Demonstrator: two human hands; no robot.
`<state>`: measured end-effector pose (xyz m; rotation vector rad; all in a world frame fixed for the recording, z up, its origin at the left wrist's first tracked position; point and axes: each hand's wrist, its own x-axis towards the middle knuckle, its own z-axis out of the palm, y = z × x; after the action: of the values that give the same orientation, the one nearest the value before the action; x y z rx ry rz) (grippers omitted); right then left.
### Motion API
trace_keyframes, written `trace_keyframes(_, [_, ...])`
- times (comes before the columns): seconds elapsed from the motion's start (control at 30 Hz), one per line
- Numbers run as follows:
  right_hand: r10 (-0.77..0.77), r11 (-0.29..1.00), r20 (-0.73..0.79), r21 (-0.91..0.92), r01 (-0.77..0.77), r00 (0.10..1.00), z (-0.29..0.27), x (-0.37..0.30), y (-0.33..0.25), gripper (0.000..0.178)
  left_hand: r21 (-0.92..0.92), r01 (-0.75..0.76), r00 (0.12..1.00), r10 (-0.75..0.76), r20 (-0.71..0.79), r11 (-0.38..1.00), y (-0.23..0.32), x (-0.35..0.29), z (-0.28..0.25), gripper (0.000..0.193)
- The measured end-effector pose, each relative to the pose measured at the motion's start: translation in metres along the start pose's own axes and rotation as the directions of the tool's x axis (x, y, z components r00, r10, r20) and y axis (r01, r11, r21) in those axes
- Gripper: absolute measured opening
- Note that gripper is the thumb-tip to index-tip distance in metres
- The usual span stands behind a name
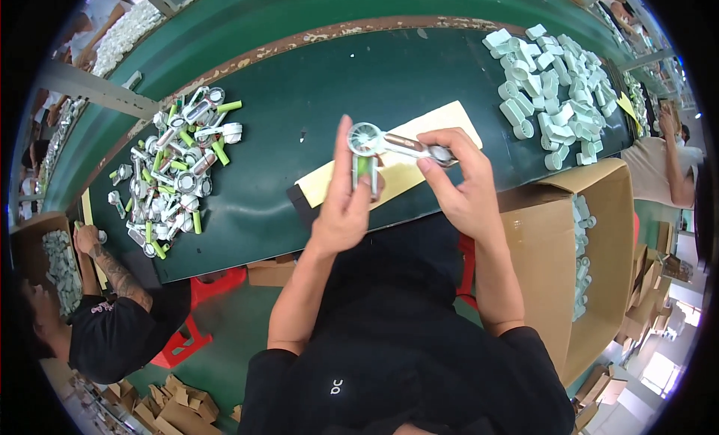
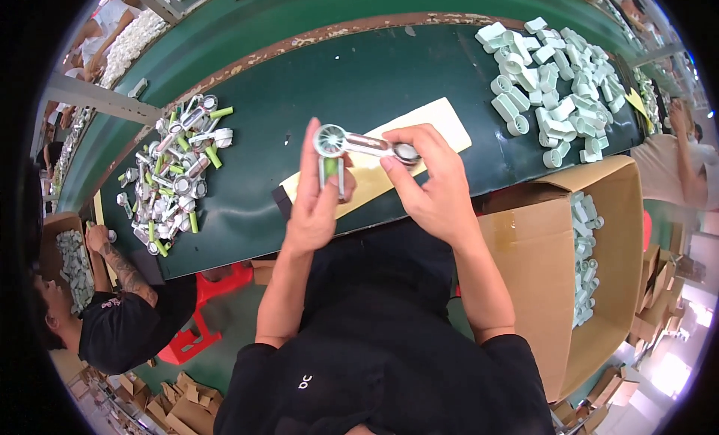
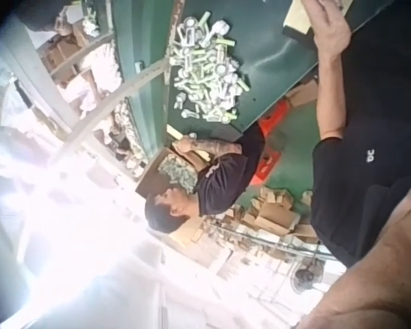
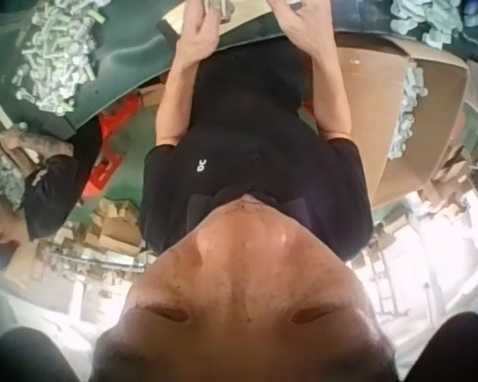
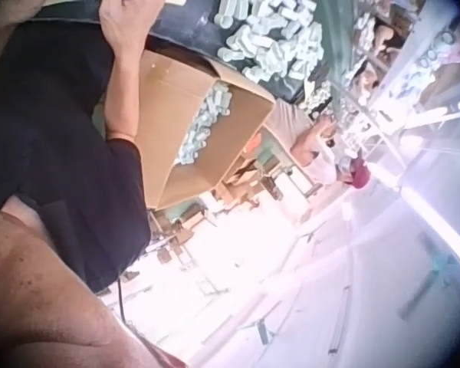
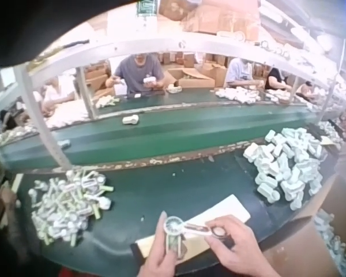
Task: The person assembles mini fans by fitting electronic components and batteries into plastic casing halves, applying tape strips, snapping the housings together, and placing the assembled fans onto a conveyor belt.
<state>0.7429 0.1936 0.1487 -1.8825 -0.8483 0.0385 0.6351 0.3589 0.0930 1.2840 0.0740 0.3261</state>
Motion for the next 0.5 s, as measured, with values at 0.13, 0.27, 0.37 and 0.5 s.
trace_keyframes(0.13, [0.078, 0.993, 0.017, -0.086, -0.076, 0.997, 0.015, -0.008, 0.020, 0.030, -0.067, -0.020, 0.989, 0.010, -0.146, 0.998, -0.005, 0.000, -0.043, 0.081])
trace_keyframes(0.27, [-0.062, 0.996, 0.282, -0.046, 0.078, 0.957, 0.050, -0.038, 0.038, 0.024, -0.102, -0.023, 0.976, 0.000, -0.217, 0.994, 0.005, -0.003, -0.072, 0.084])
trace_keyframes(0.37, [-0.133, 0.991, 0.292, 0.012, 0.135, 0.947, 0.093, -0.047, 0.023, 0.027, -0.109, -0.018, 0.978, -0.005, -0.210, 0.994, 0.009, -0.006, -0.085, 0.086])
trace_keyframes(0.5, [-0.158, 0.982, 0.331, -0.048, 0.184, 0.930, 0.122, -0.046, 0.019, 0.034, -0.208, 0.012, 0.989, -0.042, -0.139, 0.978, 0.009, -0.015, -0.092, 0.102])
